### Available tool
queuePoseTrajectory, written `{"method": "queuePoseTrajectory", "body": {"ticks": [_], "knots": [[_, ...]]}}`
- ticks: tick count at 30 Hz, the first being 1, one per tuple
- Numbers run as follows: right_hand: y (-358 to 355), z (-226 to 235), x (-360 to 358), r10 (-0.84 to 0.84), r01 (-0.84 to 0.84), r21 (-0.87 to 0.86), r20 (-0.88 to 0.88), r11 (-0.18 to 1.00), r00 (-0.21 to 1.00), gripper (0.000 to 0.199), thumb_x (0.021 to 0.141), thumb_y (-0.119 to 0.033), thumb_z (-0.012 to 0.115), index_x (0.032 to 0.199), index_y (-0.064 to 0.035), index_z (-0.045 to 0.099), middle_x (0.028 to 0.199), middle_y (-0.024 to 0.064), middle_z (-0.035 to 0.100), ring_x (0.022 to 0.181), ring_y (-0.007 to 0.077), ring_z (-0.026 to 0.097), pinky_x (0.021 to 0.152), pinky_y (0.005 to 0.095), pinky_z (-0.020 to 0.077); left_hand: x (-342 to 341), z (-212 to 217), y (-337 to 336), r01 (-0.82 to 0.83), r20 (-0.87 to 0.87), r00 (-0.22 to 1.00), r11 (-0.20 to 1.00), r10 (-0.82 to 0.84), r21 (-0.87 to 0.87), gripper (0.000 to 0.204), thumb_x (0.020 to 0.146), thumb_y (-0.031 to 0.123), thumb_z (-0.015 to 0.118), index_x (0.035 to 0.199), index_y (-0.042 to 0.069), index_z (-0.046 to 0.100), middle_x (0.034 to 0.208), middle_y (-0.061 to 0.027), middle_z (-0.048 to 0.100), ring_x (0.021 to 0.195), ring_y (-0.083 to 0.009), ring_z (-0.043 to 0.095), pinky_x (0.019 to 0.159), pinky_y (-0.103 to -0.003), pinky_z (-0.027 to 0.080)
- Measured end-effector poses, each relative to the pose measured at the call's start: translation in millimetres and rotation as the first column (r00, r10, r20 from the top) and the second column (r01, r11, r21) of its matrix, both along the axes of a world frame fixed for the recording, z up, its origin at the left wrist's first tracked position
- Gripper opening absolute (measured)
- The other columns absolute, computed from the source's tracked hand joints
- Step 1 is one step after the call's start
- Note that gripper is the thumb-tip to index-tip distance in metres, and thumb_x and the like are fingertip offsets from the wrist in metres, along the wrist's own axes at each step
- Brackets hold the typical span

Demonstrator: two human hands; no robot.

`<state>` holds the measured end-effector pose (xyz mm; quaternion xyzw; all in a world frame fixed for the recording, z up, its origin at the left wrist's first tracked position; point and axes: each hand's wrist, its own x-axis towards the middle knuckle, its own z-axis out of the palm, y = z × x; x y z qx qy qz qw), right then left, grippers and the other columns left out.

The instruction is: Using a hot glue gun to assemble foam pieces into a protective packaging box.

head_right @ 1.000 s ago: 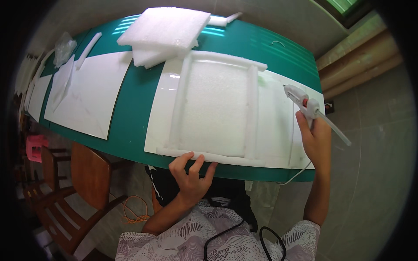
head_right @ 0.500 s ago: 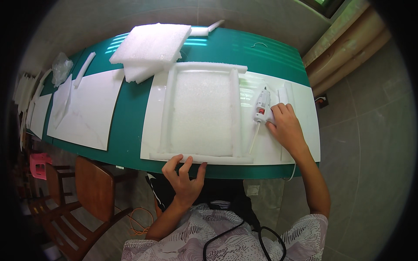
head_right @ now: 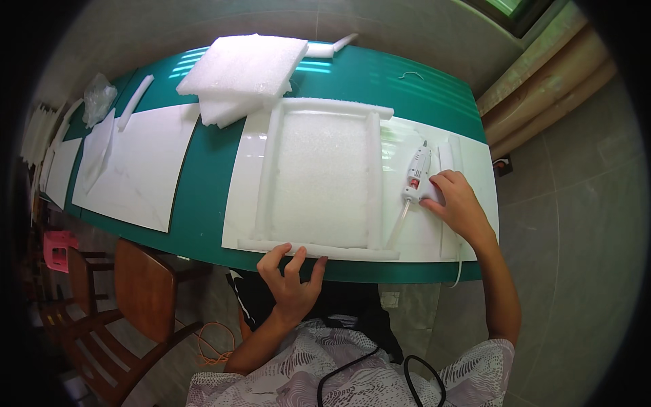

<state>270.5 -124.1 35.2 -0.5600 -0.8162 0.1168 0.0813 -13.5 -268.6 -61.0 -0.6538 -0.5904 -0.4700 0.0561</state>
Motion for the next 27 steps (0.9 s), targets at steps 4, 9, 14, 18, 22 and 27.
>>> {"method": "queuePoseTrajectory", "body": {"ticks": [4, 9, 14, 18, 22, 27], "knots": [[1.4, 14.3, -1.9, -0.005, 0.003, -0.081, -0.025, 0.997, 1.000, 0.038, 0.080, -0.019, 0.074, 0.109, 0.0036, 0.062, 0.109, 0.0158, 0.061, 0.104, 0.0309, 0.056, 0.090, 0.0374, 0.0461, -1.0, -1.2, -0.3, 0.006, -0.003, 1.000, 1.000, -0.006, -0.004, 0.048, 0.070, 0.015, 0.084, 0.109, 0.007, 0.057, 0.116, -0.0149, 0.047, 0.105, -0.0295, 0.044, 0.085, -0.040, 0.038], [33.5, 48.7, -46.7, 0.091, -0.082, 0.142, -0.058, 0.987, 0.994, 0.029, 0.086, -0.018, 0.068, 0.109, 0.0003, 0.063, 0.111, 0.0147, 0.062, 0.103, 0.0292, 0.058, 0.089, 0.0361, 0.0473, -2.7, -2.1, -0.8, 0.000, -0.007, 1.000, 1.000, 0.000, -0.005, 0.048, 0.070, 0.014, 0.084, 0.109, 0.007, 0.057, 0.116, -0.0149, 0.047, 0.105, -0.0295, 0.044, 0.085, -0.040, 0.038], [112.3, 42.9, -112.0, 0.328, -0.312, 0.212, -0.043, 0.926, 0.944, 0.028, 0.094, -0.022, 0.058, 0.114, -0.0028, 0.062, 0.114, 0.0138, 0.062, 0.108, 0.0290, 0.058, 0.090, 0.0375, 0.0474, 1.0, -4.2, 2.3, -0.035, 0.002, 0.999, 0.998, 0.035, 0.043, 0.047, 0.073, 0.022, 0.083, 0.111, 0.011, 0.058, 0.114, -0.0114, 0.052, 0.100, -0.0259, 0.047, 0.080, -0.039, 0.037], [166.4, 21.8, -145.9, 0.285, -0.289, -0.037, -0.093, 0.957, 0.954, 0.037, 0.098, -0.034, 0.048, 0.119, -0.0064, 0.063, 0.119, 0.0140, 0.062, 0.110, 0.0278, 0.058, 0.094, 0.0388, 0.0462, 0.7, -2.7, 0.6, -0.027, -0.007, 1.000, 0.999, 0.027, 0.033, 0.047, 0.071, 0.018, 0.083, 0.110, 0.009, 0.058, 0.114, -0.0129, 0.051, 0.102, -0.0277, 0.046, 0.082, -0.040, 0.038], [175.1, 16.5, -161.6, 0.219, -0.254, -0.300, -0.143, 0.920, 0.965, 0.044, 0.099, -0.040, 0.042, 0.122, -0.0100, 0.064, 0.122, 0.0125, 0.063, 0.110, 0.0262, 0.059, 0.098, 0.0383, 0.0446, -1.1, -1.8, -0.3, -0.005, -0.010, 1.000, 1.000, 0.005, 0.022, 0.048, 0.069, 0.014, 0.084, 0.109, 0.008, 0.058, 0.114, -0.0140, 0.050, 0.104, -0.0293, 0.046, 0.084, -0.040, 0.039], [174.9, 10.8, -167.3, 0.235, -0.270, -0.306, -0.149, 0.913, 0.961, 0.044, 0.098, -0.040, 0.042, 0.123, -0.0106, 0.064, 0.121, 0.0117, 0.064, 0.110, 0.0261, 0.059, 0.098, 0.0375, 0.0438, -2.2, -1.4, 0.8, -0.004, -0.011, 1.000, 1.000, 0.005, 0.026, 0.048, 0.069, 0.014, 0.084, 0.109, 0.008, 0.058, 0.114, -0.0135, 0.050, 0.103, -0.0291, 0.046, 0.083, -0.040, 0.040]]}}
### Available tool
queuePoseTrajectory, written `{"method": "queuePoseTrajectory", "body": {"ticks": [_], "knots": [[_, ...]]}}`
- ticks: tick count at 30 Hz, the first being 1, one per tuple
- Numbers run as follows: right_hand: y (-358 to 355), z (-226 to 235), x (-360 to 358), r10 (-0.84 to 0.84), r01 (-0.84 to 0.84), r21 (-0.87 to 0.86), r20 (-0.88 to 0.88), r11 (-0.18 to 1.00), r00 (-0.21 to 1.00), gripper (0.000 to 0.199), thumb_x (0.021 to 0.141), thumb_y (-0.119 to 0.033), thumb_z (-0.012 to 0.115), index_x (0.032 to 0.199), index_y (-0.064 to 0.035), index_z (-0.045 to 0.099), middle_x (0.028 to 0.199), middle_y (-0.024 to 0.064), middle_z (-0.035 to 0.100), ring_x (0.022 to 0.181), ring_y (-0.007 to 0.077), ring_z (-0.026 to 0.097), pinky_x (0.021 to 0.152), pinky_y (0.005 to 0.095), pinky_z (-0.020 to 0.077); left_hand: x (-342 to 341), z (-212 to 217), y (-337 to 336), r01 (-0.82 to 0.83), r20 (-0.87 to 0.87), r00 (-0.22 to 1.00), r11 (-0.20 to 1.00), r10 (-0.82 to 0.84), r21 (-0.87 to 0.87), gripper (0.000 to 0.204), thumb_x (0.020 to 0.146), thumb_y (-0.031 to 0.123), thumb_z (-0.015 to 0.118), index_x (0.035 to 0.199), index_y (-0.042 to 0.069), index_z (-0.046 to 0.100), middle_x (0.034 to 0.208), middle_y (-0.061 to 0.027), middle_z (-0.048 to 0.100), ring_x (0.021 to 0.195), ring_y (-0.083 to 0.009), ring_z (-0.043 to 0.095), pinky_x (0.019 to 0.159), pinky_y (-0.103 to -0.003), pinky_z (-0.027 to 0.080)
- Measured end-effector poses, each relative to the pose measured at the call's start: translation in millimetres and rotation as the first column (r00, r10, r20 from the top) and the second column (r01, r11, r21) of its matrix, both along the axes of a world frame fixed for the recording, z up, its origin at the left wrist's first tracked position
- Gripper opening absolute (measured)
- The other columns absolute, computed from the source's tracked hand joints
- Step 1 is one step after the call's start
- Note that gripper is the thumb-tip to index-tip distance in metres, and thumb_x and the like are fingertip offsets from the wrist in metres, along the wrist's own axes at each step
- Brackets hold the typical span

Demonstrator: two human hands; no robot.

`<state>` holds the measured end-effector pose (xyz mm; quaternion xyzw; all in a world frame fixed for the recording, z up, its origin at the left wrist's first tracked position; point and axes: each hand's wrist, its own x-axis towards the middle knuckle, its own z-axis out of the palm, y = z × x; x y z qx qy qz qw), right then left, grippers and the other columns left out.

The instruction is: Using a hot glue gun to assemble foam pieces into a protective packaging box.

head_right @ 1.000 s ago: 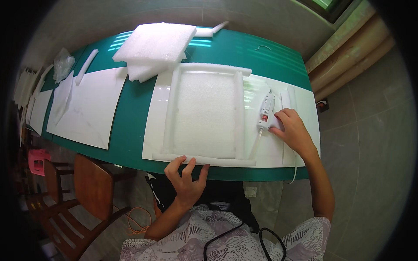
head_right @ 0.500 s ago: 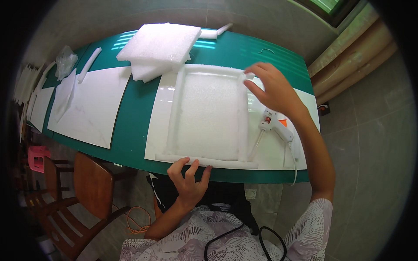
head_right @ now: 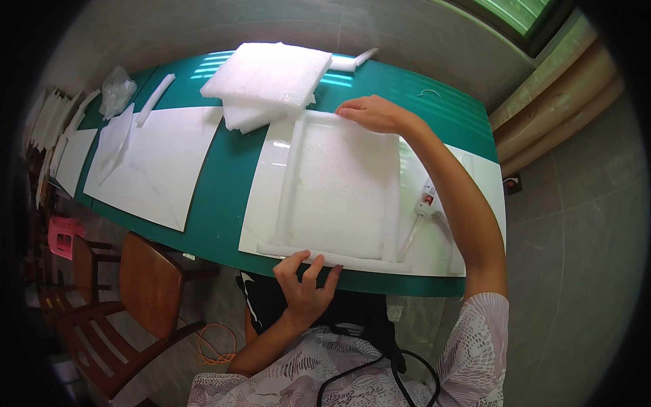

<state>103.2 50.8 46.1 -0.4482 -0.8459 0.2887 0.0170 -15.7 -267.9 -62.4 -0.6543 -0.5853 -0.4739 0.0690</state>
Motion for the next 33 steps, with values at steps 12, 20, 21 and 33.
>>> {"method": "queuePoseTrajectory", "body": {"ticks": [12, 20, 21, 33], "knots": [[14.5, -10.0, -41.8, 0.105, -0.102, 0.036, -0.115, 0.994, 0.988, 0.047, 0.093, -0.038, 0.049, 0.123, -0.0051, 0.063, 0.125, 0.0158, 0.061, 0.116, 0.0293, 0.056, 0.101, 0.0388, 0.0412, 1.5, -0.7, 0.9, -0.002, -0.004, 1.000, 1.000, 0.002, 0.005, 0.048, 0.069, 0.014, 0.084, 0.109, 0.009, 0.058, 0.115, -0.0135, 0.050, 0.102, -0.0289, 0.046, 0.083, -0.040, 0.040], [6.6, -5.8, -62.1, 0.107, -0.106, 0.011, -0.046, 0.994, 0.993, 0.053, 0.086, -0.045, 0.062, 0.117, -0.0022, 0.067, 0.116, 0.0168, 0.066, 0.107, 0.0286, 0.061, 0.094, 0.0370, 0.0468, 1.0, -0.7, 1.4, -0.005, -0.005, 1.000, 1.000, 0.005, 0.005, 0.048, 0.068, 0.013, 0.085, 0.108, 0.009, 0.058, 0.114, -0.0134, 0.050, 0.102, -0.0289, 0.047, 0.083, -0.040, 0.040], [6.2, -8.1, -62.0, 0.103, -0.101, 0.031, -0.060, 0.994, 0.993, 0.054, 0.085, -0.046, 0.064, 0.116, -0.0021, 0.067, 0.115, 0.0171, 0.066, 0.106, 0.0284, 0.062, 0.092, 0.0364, 0.0473, 1.1, -1.1, 1.6, -0.003, -0.004, 1.000, 1.000, 0.003, 0.004, 0.049, 0.068, 0.013, 0.085, 0.108, 0.009, 0.058, 0.114, -0.0134, 0.050, 0.103, -0.0289, 0.046, 0.083, -0.040, 0.040], [9.6, -13.0, -58.2, 0.086, -0.084, 0.016, -0.096, 0.996, 0.992, 0.054, 0.083, -0.045, 0.067, 0.116, -0.0019, 0.067, 0.114, 0.0177, 0.066, 0.104, 0.0282, 0.062, 0.090, 0.0357, 0.0480, 1.4, -2.6, 3.2, -0.009, -0.010, 1.000, 1.000, 0.009, 0.013, 0.049, 0.068, 0.014, 0.084, 0.109, 0.009, 0.058, 0.116, -0.0135, 0.050, 0.102, -0.0291, 0.047, 0.083, -0.040, 0.040]]}}
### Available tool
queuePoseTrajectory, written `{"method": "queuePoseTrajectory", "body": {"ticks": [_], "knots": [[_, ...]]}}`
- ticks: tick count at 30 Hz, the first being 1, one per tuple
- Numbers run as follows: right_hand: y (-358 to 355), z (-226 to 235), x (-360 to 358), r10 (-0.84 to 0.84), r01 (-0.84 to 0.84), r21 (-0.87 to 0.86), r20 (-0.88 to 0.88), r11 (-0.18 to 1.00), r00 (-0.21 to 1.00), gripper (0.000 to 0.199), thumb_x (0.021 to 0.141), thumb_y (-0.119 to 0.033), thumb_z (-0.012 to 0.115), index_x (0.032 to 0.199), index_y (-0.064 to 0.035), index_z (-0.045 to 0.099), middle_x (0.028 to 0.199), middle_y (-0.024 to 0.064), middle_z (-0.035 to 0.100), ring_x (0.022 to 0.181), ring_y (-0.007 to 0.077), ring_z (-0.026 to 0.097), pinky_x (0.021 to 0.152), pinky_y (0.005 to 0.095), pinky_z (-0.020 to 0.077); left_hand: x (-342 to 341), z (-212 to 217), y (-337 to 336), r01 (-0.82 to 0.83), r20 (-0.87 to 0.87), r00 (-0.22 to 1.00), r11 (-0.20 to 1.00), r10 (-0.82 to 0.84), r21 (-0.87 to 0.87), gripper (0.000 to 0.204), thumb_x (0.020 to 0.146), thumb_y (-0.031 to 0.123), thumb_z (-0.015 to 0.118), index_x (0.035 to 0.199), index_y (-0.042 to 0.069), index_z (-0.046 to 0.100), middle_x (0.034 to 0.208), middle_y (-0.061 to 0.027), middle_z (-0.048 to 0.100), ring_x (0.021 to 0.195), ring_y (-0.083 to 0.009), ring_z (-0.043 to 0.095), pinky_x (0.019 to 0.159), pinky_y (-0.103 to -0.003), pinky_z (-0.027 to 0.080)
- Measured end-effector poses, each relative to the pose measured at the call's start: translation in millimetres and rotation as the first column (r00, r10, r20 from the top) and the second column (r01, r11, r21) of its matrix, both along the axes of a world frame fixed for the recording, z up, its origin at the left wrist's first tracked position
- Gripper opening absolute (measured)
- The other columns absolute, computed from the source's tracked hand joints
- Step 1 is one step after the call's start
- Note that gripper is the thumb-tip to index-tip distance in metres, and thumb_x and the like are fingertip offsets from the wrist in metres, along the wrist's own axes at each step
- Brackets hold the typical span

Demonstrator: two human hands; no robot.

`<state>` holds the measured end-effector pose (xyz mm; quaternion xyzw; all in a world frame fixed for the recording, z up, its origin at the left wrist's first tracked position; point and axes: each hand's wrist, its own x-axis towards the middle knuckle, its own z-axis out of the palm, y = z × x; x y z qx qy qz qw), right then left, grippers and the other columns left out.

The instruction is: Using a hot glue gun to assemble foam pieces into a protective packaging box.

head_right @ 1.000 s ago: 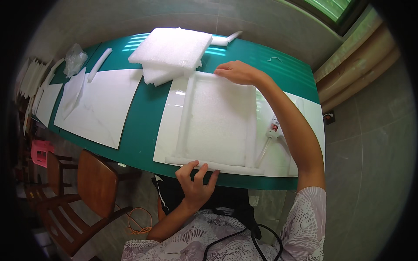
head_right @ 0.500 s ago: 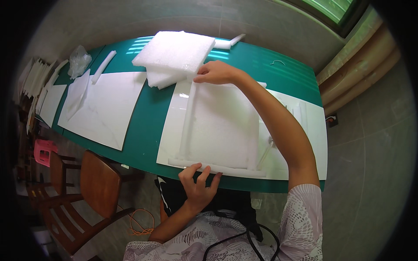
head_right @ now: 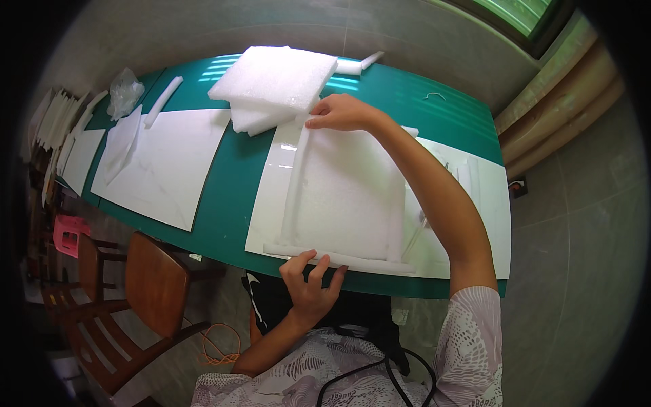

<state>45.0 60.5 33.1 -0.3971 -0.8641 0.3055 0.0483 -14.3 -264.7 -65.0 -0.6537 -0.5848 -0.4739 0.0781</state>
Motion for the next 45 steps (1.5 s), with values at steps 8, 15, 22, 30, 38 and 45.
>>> {"method": "queuePoseTrajectory", "body": {"ticks": [8, 15, 22, 30, 38, 45], "knots": [[-41.7, 24.5, 43.3, -0.080, 0.119, 0.216, -0.177, 0.969, 0.981, 0.052, 0.089, -0.043, 0.062, 0.124, -0.0045, 0.062, 0.122, 0.0168, 0.063, 0.115, 0.0285, 0.058, 0.097, 0.0393, 0.0456, -2.3, -0.2, -2.5, 0.016, -0.008, 1.000, 1.000, -0.016, 0.004, 0.051, 0.070, 0.015, 0.084, 0.114, 0.009, 0.059, 0.118, -0.0136, 0.050, 0.103, -0.0290, 0.047, 0.084, -0.040, 0.040], [-110.4, 41.8, 107.7, -0.234, 0.348, 0.203, -0.436, 0.915, 0.869, 0.039, 0.092, -0.033, 0.061, 0.117, -0.0027, 0.064, 0.119, 0.0145, 0.064, 0.112, 0.0279, 0.060, 0.094, 0.0392, 0.0482, -11.6, 3.8, -14.4, 0.077, 0.005, 0.997, 0.997, -0.077, 0.030, 0.046, 0.076, 0.014, 0.079, 0.116, 0.007, 0.059, 0.121, -0.0152, 0.050, 0.102, -0.0285, 0.048, 0.083, -0.038, 0.043], [-181.3, 29.3, 152.3, -0.508, 0.520, -0.121, -0.481, 0.846, 0.715, 0.036, 0.094, -0.026, 0.060, 0.119, -0.0004, 0.061, 0.113, 0.0132, 0.065, 0.103, 0.0231, 0.062, 0.088, 0.0324, 0.0500, -74.0, 44.8, -13.3, 0.100, 0.456, 0.883, 0.994, -0.112, 0.049, 0.017, 0.085, 0.003, 0.066, 0.101, 0.000, 0.059, 0.097, -0.0116, 0.059, 0.088, -0.0207, 0.057, 0.079, -0.031, 0.047], [-206.2, 3.4, 148.6, -0.577, 0.528, -0.231, -0.312, 0.817, 0.755, 0.063, 0.094, -0.035, 0.058, 0.142, 0.0011, 0.039, 0.120, 0.0203, 0.063, 0.094, 0.0245, 0.064, 0.085, 0.0339, 0.0495, -130.2, 68.2, 88.4, 0.487, 0.653, 0.756, 0.691, -0.027, -0.535, 0.034, 0.100, 0.025, 0.051, 0.117, -0.004, 0.058, 0.109, -0.0100, 0.063, 0.093, -0.0145, 0.059, 0.079, -0.027, 0.048], [-209.4, -6.7, 150.9, -0.589, 0.490, -0.351, -0.283, 0.798, 0.757, 0.075, 0.094, -0.043, 0.057, 0.148, -0.0003, 0.027, 0.125, 0.0243, 0.058, 0.103, 0.0239, 0.063, 0.089, 0.0325, 0.0486, -118.2, 68.9, 101.3, 0.661, 0.747, 0.660, 0.535, -0.082, -0.526, 0.042, 0.099, 0.030, 0.051, 0.122, -0.005, 0.057, 0.112, -0.0117, 0.063, 0.097, -0.0156, 0.059, 0.085, -0.028, 0.049], [-220.9, 0.0, 152.1, -0.656, 0.418, -0.550, -0.359, 0.723, 0.664, 0.068, 0.095, -0.032, 0.058, 0.149, -0.0049, 0.027, 0.126, 0.0160, 0.055, 0.112, 0.0193, 0.055, 0.095, 0.0336, 0.0467, -115.7, 70.0, 90.2, 0.696, 0.866, 0.500, 0.581, 0.028, -0.421, 0.041, 0.095, 0.027, 0.059, 0.123, -0.003, 0.055, 0.118, -0.0115, 0.055, 0.102, -0.0177, 0.058, 0.089, -0.031, 0.049]]}}
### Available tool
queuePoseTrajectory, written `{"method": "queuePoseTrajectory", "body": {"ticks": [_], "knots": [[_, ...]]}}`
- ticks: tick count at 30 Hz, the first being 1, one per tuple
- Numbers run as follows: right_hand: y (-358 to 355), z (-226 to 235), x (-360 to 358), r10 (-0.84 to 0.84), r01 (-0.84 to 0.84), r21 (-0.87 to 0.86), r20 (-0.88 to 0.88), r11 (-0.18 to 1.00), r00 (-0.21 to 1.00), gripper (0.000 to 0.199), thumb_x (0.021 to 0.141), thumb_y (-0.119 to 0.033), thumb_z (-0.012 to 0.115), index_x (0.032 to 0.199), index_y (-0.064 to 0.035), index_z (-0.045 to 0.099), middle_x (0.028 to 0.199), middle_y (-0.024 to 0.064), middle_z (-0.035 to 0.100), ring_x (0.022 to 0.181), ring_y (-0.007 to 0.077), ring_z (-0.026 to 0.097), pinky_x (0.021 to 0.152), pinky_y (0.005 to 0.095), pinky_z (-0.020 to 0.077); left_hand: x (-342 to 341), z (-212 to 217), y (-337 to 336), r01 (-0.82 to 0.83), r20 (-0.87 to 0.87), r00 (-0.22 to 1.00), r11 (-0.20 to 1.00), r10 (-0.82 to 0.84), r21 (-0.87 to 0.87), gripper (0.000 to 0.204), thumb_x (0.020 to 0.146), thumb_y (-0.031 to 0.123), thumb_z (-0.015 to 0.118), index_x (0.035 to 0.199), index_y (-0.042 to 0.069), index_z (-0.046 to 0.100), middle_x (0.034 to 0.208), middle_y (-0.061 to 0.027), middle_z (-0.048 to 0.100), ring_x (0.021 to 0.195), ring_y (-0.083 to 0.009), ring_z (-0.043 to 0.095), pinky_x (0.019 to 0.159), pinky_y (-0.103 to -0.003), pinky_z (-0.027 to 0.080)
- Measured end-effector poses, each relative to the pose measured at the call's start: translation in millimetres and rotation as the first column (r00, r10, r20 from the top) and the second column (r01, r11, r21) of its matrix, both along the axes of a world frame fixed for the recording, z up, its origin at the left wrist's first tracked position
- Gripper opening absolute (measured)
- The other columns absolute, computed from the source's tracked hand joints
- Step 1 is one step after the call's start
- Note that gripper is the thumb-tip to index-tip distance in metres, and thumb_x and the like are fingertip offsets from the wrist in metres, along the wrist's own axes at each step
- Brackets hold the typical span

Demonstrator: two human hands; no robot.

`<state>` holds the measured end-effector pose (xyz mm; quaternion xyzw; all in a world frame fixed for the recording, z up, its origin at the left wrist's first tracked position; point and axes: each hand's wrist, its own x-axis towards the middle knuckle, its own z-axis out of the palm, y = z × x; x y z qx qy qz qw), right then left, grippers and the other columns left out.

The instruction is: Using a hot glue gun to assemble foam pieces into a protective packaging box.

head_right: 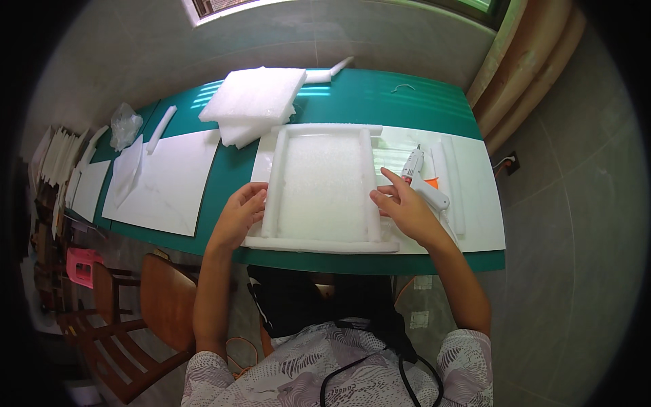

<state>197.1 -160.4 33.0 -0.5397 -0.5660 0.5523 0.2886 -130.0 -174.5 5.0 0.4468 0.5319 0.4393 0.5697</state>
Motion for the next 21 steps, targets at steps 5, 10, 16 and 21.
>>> {"method": "queuePoseTrajectory", "body": {"ticks": [5, 10, 16, 21], "knots": [[-7.3, -8.3, 2.8, 0.032, -0.031, 0.040, -0.029, 0.999, 0.999, 0.071, 0.093, -0.029, 0.062, 0.148, -0.0001, 0.028, 0.130, 0.0243, 0.050, 0.109, 0.0226, 0.059, 0.092, 0.0329, 0.0491, -0.5, -5.7, -2.6, -0.018, 0.044, 0.999, 0.999, 0.020, -0.035, 0.040, 0.092, 0.024, 0.064, 0.120, -0.001, 0.051, 0.116, -0.0102, 0.054, 0.103, -0.0162, 0.056, 0.086, -0.029, 0.050], [-16.8, -13.1, 7.4, 0.009, -0.005, 0.053, -0.073, 0.999, 0.997, 0.070, 0.090, -0.024, 0.065, 0.146, 0.0001, 0.031, 0.129, 0.0231, 0.051, 0.105, 0.0201, 0.059, 0.092, 0.0313, 0.0475, -1.3, -8.0, -10.0, 0.012, 0.101, 0.995, 0.999, -0.007, -0.045, 0.041, 0.089, 0.023, 0.067, 0.119, 0.000, 0.050, 0.113, -0.0087, 0.053, 0.101, -0.0148, 0.053, 0.084, -0.028, 0.049], [-23.4, -11.0, 7.3, 0.032, -0.029, 0.081, -0.029, 0.996, 0.999, 0.067, 0.089, -0.017, 0.064, 0.147, -0.0038, 0.032, 0.128, 0.0166, 0.049, 0.105, 0.0168, 0.057, 0.096, 0.0313, 0.0451, -1.2, -11.6, -13.2, 0.020, 0.123, 0.992, 0.999, -0.014, -0.047, 0.046, 0.090, 0.020, 0.066, 0.126, 0.000, 0.046, 0.118, -0.0112, 0.052, 0.105, -0.0174, 0.053, 0.090, -0.031, 0.047], [-18.8, -14.9, 6.7, 0.039, -0.036, 0.090, -0.036, 0.995, 0.999, 0.067, 0.088, -0.017, 0.066, 0.146, -0.0033, 0.034, 0.127, 0.0165, 0.051, 0.105, 0.0176, 0.057, 0.094, 0.0313, 0.0460, -3.0, -4.1, -11.8, 0.076, 0.189, 0.980, 0.995, -0.062, -0.068, 0.053, 0.091, 0.017, 0.064, 0.133, -0.003, 0.040, 0.128, -0.0189, 0.054, 0.114, -0.0211, 0.055, 0.096, -0.035, 0.048]]}}
